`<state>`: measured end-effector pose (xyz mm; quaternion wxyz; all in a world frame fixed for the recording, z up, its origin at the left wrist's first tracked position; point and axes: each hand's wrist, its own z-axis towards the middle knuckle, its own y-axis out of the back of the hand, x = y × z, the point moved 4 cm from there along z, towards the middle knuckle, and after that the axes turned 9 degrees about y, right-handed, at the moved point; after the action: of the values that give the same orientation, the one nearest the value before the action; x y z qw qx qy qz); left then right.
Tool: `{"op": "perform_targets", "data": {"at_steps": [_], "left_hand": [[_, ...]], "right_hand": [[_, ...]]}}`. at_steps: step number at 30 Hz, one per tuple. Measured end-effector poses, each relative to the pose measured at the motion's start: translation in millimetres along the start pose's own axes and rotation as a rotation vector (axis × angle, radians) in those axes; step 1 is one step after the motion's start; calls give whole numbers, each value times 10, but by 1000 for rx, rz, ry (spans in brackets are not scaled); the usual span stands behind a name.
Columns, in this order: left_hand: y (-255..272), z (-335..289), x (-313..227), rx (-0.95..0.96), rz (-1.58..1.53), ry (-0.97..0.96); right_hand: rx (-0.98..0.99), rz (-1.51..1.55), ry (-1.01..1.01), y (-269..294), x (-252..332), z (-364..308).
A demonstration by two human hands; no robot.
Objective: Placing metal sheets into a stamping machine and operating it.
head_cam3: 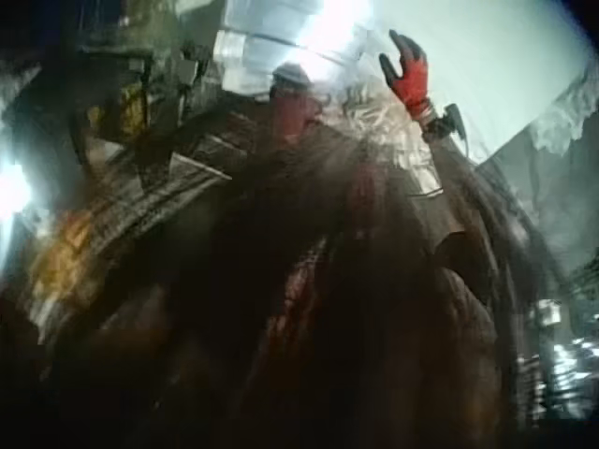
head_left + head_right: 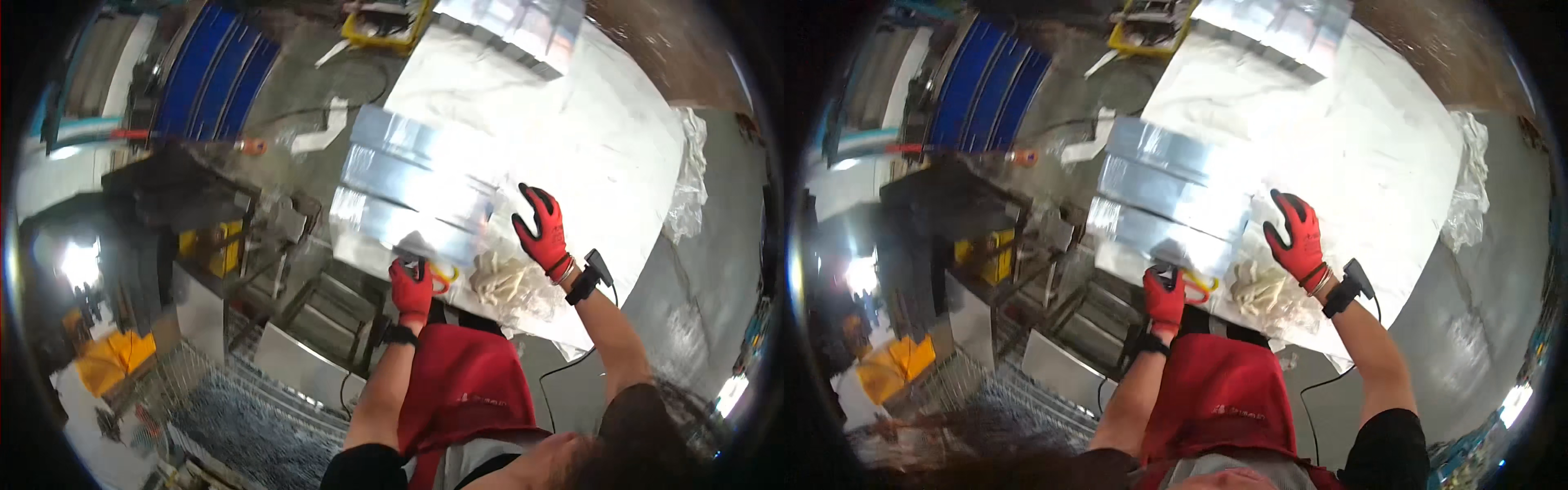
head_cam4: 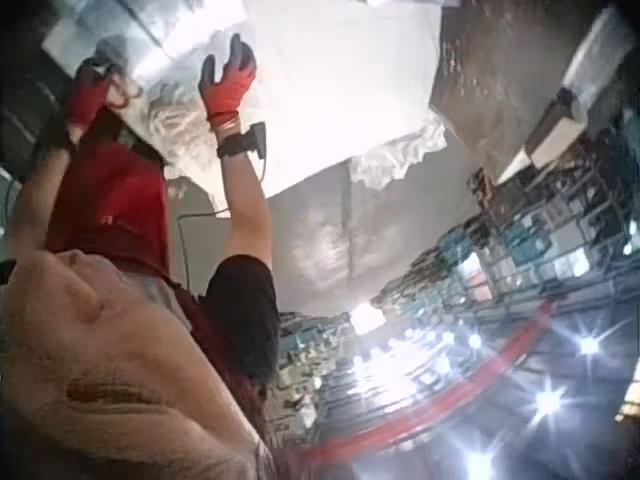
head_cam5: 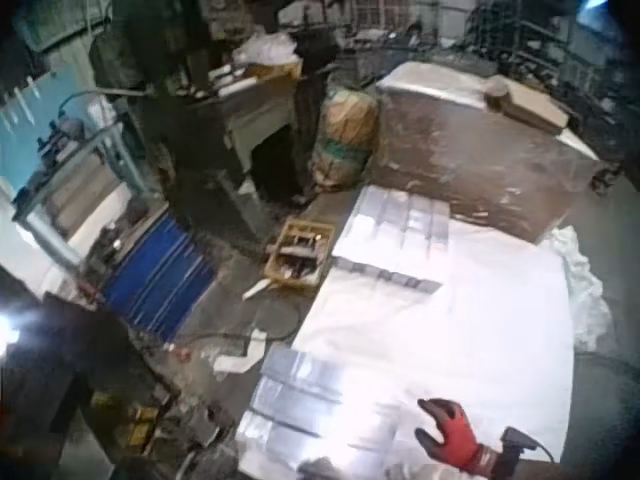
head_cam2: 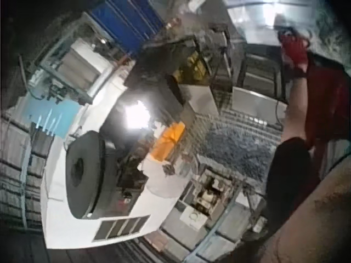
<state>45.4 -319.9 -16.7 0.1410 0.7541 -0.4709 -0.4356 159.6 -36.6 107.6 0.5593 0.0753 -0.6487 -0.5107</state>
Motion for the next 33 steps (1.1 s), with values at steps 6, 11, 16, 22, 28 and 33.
{"op": "perform_targets", "data": {"at_steps": [6,11,16,22,28,33], "left_hand": [[321,357,-2270,-334,187,-822],[-384,1324,-2460,-487,610,-733],[-498,1375,-2592,-429,583,-718],[-510,1411,-2641,-392,602,-677],[-488,1440,-2669,-352,617,-639],[-455,1424,-2661,-357,619,-634]], "right_hand": [[-151,47,-236,397,-1116,588],[-125,11,-526,427,-2163,1222],[-207,30,-705,282,-2966,2087],[-369,217,-585,58,-3159,2634],[-207,-43,-617,433,-3530,2515],[-65,-11,-741,697,-3388,2809]]}}
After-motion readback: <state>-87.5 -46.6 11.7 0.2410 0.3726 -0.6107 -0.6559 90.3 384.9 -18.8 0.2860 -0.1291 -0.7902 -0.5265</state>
